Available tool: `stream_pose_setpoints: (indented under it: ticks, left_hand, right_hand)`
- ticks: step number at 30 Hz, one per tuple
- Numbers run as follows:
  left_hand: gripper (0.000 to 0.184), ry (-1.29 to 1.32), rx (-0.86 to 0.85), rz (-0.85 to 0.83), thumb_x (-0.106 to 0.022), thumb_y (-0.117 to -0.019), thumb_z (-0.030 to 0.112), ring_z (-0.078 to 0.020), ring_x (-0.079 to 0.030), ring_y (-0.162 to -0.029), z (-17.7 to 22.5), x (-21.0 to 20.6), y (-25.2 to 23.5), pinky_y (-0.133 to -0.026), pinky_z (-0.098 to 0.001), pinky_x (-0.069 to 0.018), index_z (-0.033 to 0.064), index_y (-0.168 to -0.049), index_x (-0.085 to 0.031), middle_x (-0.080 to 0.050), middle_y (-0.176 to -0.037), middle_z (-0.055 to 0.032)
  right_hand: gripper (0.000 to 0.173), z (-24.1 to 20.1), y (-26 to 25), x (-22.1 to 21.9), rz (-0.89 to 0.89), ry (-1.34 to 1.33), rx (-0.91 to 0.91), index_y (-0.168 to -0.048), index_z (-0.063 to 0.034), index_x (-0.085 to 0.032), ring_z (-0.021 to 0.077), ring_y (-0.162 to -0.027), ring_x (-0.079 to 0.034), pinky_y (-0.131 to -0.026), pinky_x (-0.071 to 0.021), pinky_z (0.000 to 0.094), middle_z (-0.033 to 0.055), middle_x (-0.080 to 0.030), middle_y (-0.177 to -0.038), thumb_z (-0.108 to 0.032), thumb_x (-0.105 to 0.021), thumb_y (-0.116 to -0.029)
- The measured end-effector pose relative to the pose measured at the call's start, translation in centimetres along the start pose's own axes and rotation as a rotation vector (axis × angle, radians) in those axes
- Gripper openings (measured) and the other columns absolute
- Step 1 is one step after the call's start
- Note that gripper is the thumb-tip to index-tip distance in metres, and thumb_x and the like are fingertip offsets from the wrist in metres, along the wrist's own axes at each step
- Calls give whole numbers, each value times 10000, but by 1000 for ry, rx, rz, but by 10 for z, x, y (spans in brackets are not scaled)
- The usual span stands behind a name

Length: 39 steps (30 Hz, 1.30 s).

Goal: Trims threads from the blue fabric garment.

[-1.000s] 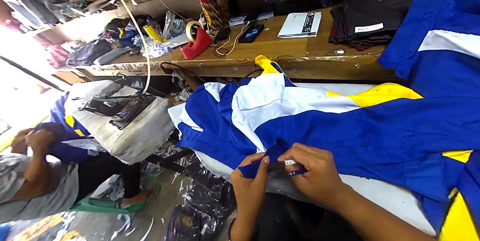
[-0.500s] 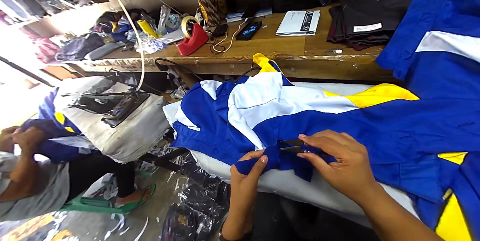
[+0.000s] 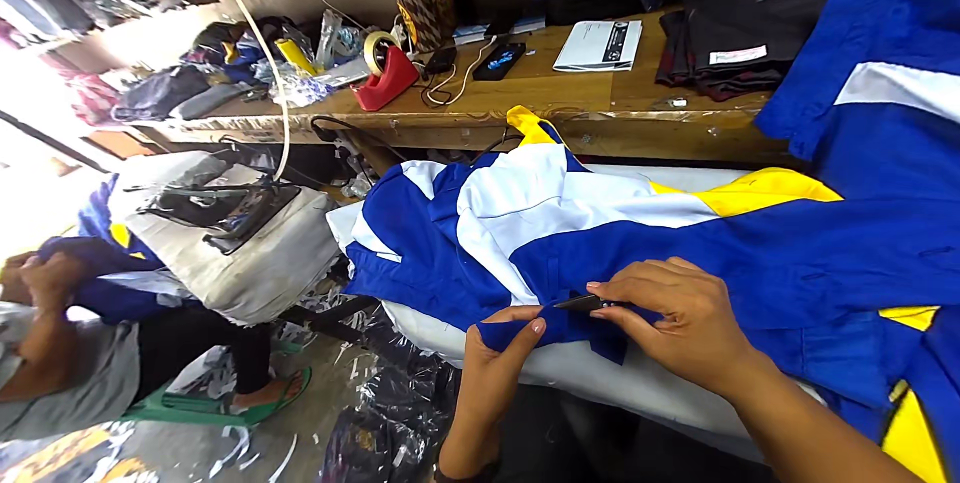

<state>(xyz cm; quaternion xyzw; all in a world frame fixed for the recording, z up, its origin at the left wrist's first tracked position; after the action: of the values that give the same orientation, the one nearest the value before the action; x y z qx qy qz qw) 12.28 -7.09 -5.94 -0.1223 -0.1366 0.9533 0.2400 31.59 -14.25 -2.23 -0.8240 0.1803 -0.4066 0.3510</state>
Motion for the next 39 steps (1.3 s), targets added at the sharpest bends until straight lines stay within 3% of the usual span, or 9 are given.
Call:
stream_pose_setpoints:
  ticks: [8,15,25,30,34,39]
  left_hand:
    - [162,-125,-15,-145,-619,-932,-15,-57,-717,-898,7,-3,-6,-842,-249,-595,15,-1000,-763,-767,-962,-15]
    - [149,-251,-16,-290,-642,-931,15,-31,-708,-893,13,-4,-14,-835,-230,-592,21,-1010,-767,-762,-962,1]
    - [138,-393,-74,-441,-657,-947,87,2,-660,-842,17,-2,-15,-783,-198,-557,39,-1006,-772,-723,-891,24]
    - [142,-393,-67,-438,-646,-946,81,6,-670,-862,16,-2,-14,-798,-196,-562,36,-1005,-767,-735,-918,23]
    - [130,-273,-15,-384,-637,-934,23,7,-686,-860,15,1,-16,-804,-197,-578,26,-996,-752,-746,-925,34]
    - [151,-195,-36,-237,-621,-936,-8,-18,-701,-864,19,4,-17,-802,-218,-590,22,-1010,-750,-755,-935,26]
  right_hand:
    - [264,-7,-12,10,-149,94,121,-1077,-212,-802,110,-809,-648,-696,-445,324,-35,-756,-968,-368,-611,-985]
    - [234,-17,-21,14,-202,154,264,-1039,-228,-814,109,-746,-585,-697,-403,324,-51,-731,-899,-317,-601,-995]
    - [248,-16,-20,13,-281,121,263,-1005,-218,-809,107,-740,-592,-679,-410,316,-50,-723,-867,-331,-589,-998]
    - [252,-14,-19,15,-264,119,245,-954,-197,-799,101,-722,-593,-653,-401,308,-51,-714,-830,-328,-588,-995]
    - [231,-12,-21,25,-202,134,226,-1035,-216,-814,101,-775,-607,-690,-420,318,-50,-728,-905,-326,-624,-964]
    - [236,-9,-9,29,-91,174,167,-1070,-184,-800,144,-785,-625,-706,-426,354,4,-743,-945,-323,-627,-990]
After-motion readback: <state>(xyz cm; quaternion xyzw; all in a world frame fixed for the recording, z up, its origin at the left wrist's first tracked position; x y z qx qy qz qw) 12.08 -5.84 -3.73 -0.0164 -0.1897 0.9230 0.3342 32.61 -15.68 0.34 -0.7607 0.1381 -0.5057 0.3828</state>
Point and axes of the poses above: each hand's wrist, its own y-axis away from the middle knuckle, its own x-axis out of the back of the hand, z = x × y, the point moved 7 cm from there along -y, towards the middle knuckle
